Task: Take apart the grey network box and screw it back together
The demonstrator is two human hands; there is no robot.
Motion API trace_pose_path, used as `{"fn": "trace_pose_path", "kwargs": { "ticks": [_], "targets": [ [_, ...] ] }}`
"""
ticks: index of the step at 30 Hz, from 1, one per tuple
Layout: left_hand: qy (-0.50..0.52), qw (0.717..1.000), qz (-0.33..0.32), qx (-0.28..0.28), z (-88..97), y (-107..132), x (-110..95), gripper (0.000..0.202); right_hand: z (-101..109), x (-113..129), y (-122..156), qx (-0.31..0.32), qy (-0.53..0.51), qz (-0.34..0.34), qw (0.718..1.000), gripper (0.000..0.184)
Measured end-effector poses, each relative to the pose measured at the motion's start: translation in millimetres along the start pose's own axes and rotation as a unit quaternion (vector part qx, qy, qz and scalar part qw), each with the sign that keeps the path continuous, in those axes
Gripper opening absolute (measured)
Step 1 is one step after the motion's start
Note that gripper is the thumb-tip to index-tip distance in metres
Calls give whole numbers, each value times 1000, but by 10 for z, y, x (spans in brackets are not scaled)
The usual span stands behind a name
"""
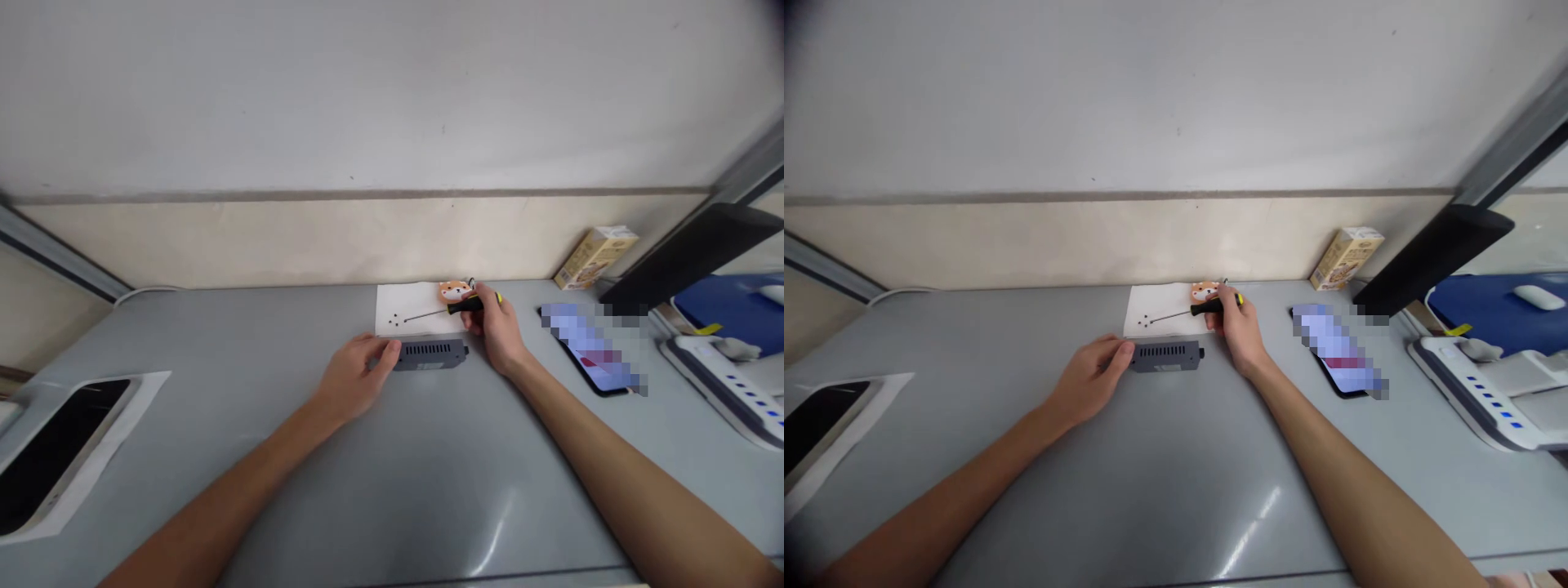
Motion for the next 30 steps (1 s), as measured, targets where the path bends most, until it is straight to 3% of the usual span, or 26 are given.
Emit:
{"fn": "trace_pose_path", "kwargs": {
  "ticks": [7,11,15,18,21,30],
  "targets": [
    [67,995,76,2,-24,-34,65,61,18,76,-7,8,-115,-25,993,35],
    [109,991,72,-6,-42,-23,47,53,-59,118,67,29,-128,-47,990,28],
    [119,991,11,-64,61,19,-19,38,-134,111,121,49,-139,-62,987,25],
    [65,989,-98,-95,147,75,-142,24,-147,96,130,50,-133,-61,988,24],
    [29,977,-188,-101,165,127,-230,24,-146,84,131,48,-132,-65,988,24],
    [-1,960,-246,-136,151,140,-263,25,-173,95,154,55,-136,-67,987,27]
  ]
}}
Point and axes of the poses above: each hand's wrist, its own y-axis away from the middle knuckle, its own z-axis out of the back of the hand, x = y × z, the point moved 7 cm from there along -y, towards the middle knuckle, and after that the axes turned 3 degrees about y, right-handed, at the moved point
